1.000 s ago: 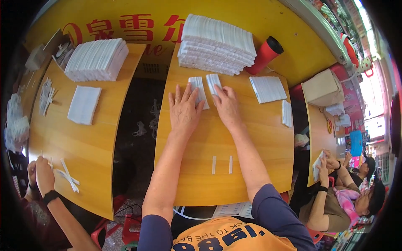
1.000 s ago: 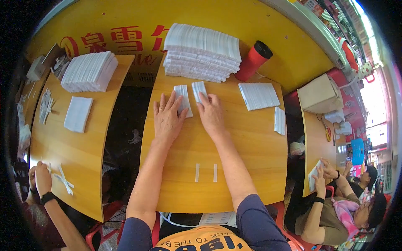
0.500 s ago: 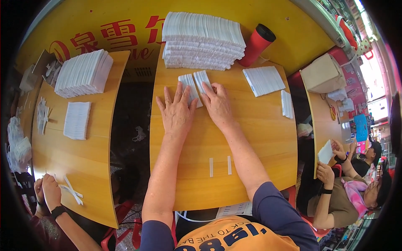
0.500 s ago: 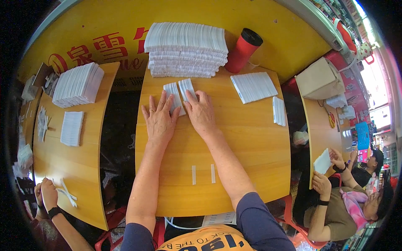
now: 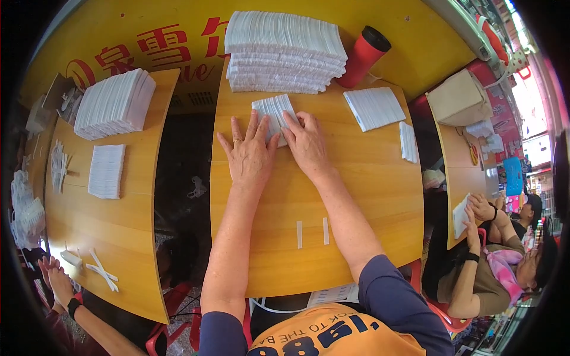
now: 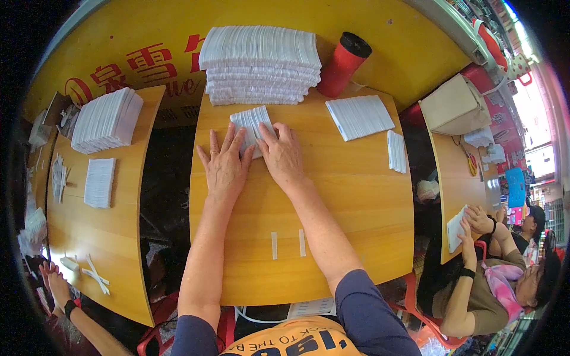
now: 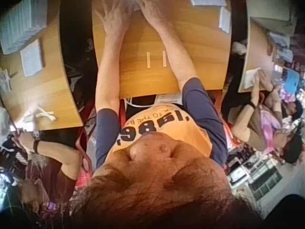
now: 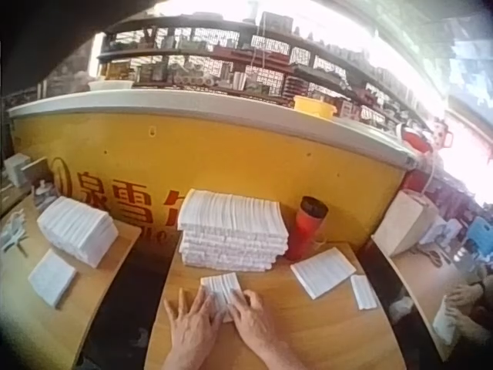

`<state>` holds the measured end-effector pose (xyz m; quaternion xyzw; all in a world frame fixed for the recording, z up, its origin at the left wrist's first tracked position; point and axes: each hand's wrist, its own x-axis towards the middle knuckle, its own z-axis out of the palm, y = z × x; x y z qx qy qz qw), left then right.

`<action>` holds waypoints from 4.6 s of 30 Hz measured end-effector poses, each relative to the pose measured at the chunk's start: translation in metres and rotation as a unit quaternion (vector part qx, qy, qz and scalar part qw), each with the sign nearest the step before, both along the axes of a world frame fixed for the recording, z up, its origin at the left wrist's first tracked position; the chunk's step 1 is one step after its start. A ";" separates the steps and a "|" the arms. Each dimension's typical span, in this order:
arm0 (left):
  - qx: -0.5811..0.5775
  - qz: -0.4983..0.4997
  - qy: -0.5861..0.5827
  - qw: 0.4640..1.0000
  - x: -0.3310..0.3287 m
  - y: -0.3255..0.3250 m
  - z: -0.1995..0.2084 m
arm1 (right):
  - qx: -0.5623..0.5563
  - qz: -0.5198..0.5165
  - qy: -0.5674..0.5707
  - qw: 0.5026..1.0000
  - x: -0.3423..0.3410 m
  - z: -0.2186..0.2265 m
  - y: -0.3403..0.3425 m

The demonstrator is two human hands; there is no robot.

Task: Assembling face masks by manually attaching nose bridge components to pre-cut mask material.

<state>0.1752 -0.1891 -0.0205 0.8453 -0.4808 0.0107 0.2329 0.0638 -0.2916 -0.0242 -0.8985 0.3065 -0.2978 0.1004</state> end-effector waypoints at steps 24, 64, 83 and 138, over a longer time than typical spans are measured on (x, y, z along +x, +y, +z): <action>-0.025 -0.020 0.017 0.999 0.003 -0.003 -0.004 | 0.137 0.040 -0.100 0.985 -0.008 0.005 -0.008; -0.053 -0.063 0.127 0.988 0.004 0.001 0.004 | 0.260 0.041 -0.123 0.957 -0.084 0.058 -0.004; 0.058 -0.140 0.272 0.950 -0.217 0.283 0.038 | 0.382 0.040 0.025 0.923 -0.431 0.047 0.268; -0.059 -0.019 0.844 0.532 -0.227 0.279 -0.005 | -0.005 0.118 -0.080 0.990 -0.299 0.032 0.309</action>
